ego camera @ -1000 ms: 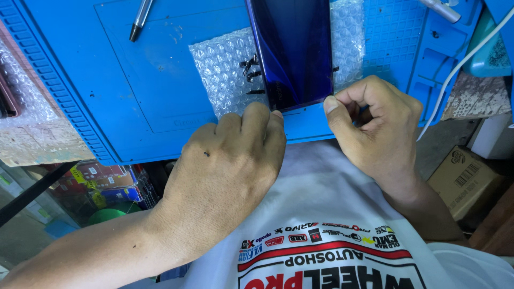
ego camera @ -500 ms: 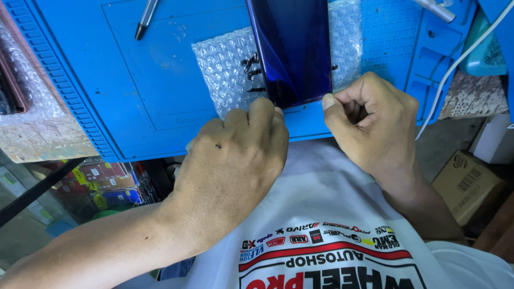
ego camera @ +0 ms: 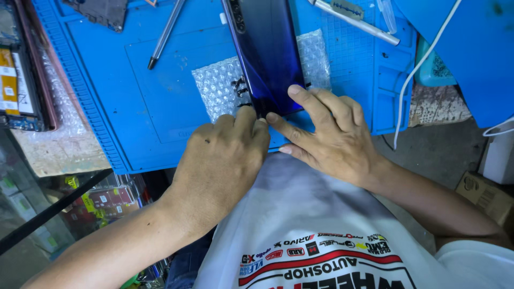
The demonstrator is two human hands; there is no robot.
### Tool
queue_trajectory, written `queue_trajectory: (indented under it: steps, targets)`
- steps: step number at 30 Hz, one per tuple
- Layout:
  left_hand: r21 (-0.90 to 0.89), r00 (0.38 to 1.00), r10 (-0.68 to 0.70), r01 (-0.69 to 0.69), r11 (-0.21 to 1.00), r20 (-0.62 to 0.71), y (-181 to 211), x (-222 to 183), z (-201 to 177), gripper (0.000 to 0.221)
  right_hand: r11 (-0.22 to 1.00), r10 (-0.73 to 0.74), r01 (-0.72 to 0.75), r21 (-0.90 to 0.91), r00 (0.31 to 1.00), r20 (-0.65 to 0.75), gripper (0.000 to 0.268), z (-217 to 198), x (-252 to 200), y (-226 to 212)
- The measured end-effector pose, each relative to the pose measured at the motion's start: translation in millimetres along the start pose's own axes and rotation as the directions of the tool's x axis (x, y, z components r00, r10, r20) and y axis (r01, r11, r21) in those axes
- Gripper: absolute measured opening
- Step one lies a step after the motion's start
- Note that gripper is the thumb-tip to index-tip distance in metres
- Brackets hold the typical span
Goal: The person applies adhesive from a tube to the frame of a mobile phone and then presses a new screen into place.
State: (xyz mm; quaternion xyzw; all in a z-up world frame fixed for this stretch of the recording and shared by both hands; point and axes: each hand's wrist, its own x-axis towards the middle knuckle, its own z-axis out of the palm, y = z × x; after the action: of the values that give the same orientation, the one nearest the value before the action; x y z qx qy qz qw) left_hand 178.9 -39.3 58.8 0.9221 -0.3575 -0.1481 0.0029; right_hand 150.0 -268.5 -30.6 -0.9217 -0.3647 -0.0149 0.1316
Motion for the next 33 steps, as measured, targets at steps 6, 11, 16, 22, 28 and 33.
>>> queue_trajectory:
  steps: [6, 11, 16, 22, 28, 33]
  targets:
    - [0.064, 1.0, 0.003, -0.002, 0.998, -0.015, 3.9, -1.6, 4.2, 0.013, 0.992, -0.113, 0.113, -0.047, 0.994, -0.003, 0.056, 4.9, -1.5, 12.5]
    - [0.052, 0.999, -0.009, 0.007, 0.999, 0.047, 4.7, 2.6, 3.5, 0.006, 0.998, 0.018, -0.024, -0.053, 0.994, -0.111, 0.041, -14.7, -17.2, 47.5]
    - [0.051, 0.999, -0.015, 0.017, 0.999, -0.033, 6.4, -1.0, 6.8, 0.011, 0.966, 0.204, -0.226, -0.124, 0.965, -0.164, 0.032, -25.0, -11.1, 103.2]
    - [-0.026, 0.984, -0.06, 0.057, 0.998, -0.168, 9.4, -3.7, 6.0, 0.006, 0.968, 0.215, -0.232, -0.092, 0.962, -0.166, 0.025, -16.8, 23.5, 121.6]
    - [0.066, 0.995, -0.052, 0.058, 0.996, -0.09, 12.6, -3.7, 10.5, 0.006, 0.969, 0.223, -0.238, -0.073, 0.96, -0.169, 0.017, -26.2, 19.5, 111.4]
    - [0.116, 0.985, -0.06, 0.079, 0.99, -0.16, 14.5, -6.7, 5.8, 0.009, 0.971, 0.239, -0.234, 0.047, 0.943, -0.233, 0.011, -56.2, 16.1, 64.6]
